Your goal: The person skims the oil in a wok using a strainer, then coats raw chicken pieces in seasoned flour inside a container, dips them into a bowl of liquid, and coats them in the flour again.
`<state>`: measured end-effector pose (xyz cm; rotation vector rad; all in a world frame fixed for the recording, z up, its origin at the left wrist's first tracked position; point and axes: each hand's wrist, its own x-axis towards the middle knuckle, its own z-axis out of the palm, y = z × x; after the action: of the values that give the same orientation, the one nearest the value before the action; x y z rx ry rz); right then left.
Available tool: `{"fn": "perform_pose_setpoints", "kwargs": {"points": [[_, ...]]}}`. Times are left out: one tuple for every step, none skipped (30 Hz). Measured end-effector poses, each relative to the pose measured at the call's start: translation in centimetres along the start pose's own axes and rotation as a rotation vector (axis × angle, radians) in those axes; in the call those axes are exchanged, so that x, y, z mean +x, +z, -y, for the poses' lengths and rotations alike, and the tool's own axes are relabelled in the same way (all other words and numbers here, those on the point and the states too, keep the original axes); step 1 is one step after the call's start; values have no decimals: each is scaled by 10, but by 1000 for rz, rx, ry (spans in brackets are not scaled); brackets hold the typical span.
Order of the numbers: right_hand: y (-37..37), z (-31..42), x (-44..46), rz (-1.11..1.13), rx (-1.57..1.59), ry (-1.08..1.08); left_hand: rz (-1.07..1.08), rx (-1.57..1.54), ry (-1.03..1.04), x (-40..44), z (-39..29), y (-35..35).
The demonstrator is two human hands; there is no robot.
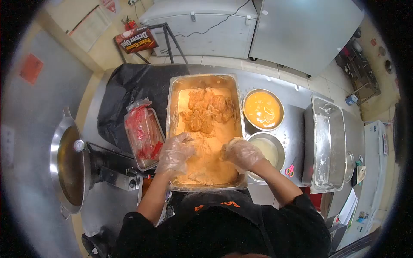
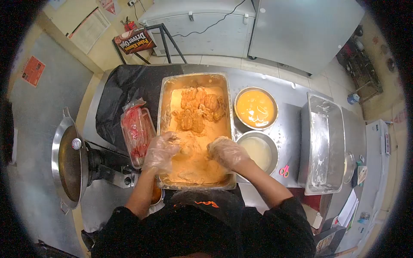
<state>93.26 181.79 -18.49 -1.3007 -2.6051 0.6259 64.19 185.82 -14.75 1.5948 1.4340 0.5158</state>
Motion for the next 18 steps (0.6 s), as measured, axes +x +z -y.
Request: {"fn": "perform_pose_setpoints", "kwargs": {"points": [[-3, 1, 0, -107, 9, 24, -3, -3, 5, -2, -5, -3], [-5, 2, 0, -213, 18, 48, -59, -67, 71, -3, -11, -6], [-4, 4, 0, -211, 14, 48, -86, -101, 103, -6, -19, -9], [-2, 7, 1, -166, 21, 94, -111, -134, 136, -8, -26, -12], [-3, 3, 4, -133, 18, 137, -4, 59, 86, -1, -37, -18], [4, -8, 7, -146, 9, 140, 104, 256, 36, 8, -45, -23], [16, -18, 3, -159, -19, 80, 113, 258, 40, 13, -43, -22], [27, -28, -3, -171, -50, 24, 109, 264, 91, 19, -39, -19], [19, -28, -4, -178, -51, 38, 105, 272, 146, 26, -39, -16], [-3, -25, 2, -120, 36, 79, 114, 277, 160, 32, -52, -18], [-28, -23, 3, -61, 127, 120, 132, 256, 190, 36, -73, -22], [-58, -18, -1, -192, 326, 83, 152, 233, 215, 40, -92, -25], [-76, -24, -3, -199, 327, 97, 166, 235, 223, 48, -109, -27], [-93, -34, -7, -266, 224, 29, 199, 257, 241, 58, -127, -27], [-109, -41, -11, -305, 170, 3, 232, 280, 260, 69, -145, -27], [-126, -49, -15, -345, 115, -21, 246, 286, 274, 79, -164, -24], [-143, -53, -20, -333, 59, 119, 193, 436, 437, 87, -182, -18], [-157, -59, -24, -318, 6, 260, 136, 581, 601, 99, -197, -10]]}}
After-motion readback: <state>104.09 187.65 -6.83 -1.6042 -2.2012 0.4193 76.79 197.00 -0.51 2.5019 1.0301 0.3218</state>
